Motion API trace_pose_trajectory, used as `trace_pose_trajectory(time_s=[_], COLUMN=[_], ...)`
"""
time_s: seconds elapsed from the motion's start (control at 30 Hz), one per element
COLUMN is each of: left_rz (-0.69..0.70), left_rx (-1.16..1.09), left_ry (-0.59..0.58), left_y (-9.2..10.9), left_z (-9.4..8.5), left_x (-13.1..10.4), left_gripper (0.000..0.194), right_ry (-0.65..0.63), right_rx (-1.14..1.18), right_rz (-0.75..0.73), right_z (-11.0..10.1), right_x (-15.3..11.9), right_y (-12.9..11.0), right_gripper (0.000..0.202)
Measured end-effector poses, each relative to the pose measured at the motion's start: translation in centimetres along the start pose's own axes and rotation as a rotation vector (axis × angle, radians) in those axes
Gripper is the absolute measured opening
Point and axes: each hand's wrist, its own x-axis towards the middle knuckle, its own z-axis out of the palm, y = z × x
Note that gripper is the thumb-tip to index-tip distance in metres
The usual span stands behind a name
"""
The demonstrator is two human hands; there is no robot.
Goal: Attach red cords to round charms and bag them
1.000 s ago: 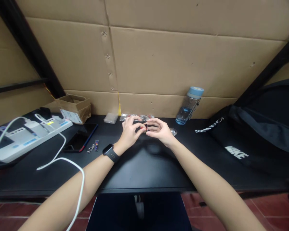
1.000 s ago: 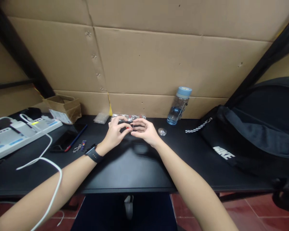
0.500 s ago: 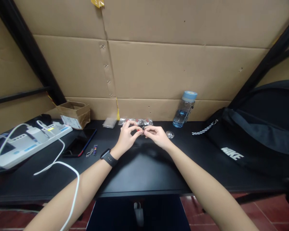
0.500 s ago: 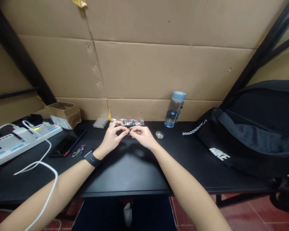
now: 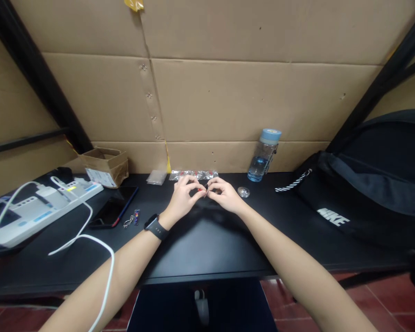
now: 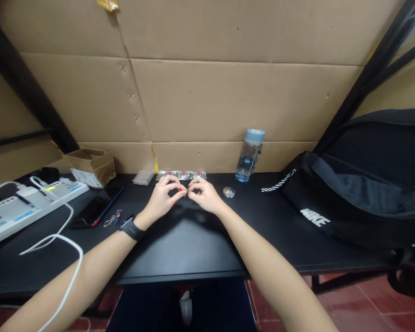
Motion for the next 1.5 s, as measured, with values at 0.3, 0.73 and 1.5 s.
trace_pose_trajectory(time_s=[0.3, 0.73, 1.5], left_rz=[0.091, 0.017, -0.612], left_rx=[0.040, 0.167, 0.340], left_ry=[-0.148, -0.262, 0.131], left_y=[0.6, -0.2, -13.9], left_z=[-0.9, 0.4, -8.1], left_x=[-0.2, -0.6, 0.0], left_gripper=[0.055, 0.027, 0.036], right_ry=[0.000, 0.024, 0.059], right_rx=[-0.054, -0.277, -0.537], right_rz=[0.053, -0.071, 0.060], right_z=[-0.2, -1.3, -5.9], right_x=[0.1, 0.0, 0.1], right_y=[0.3, 0.1, 1.6], right_gripper=[0.008, 0.010, 0.014])
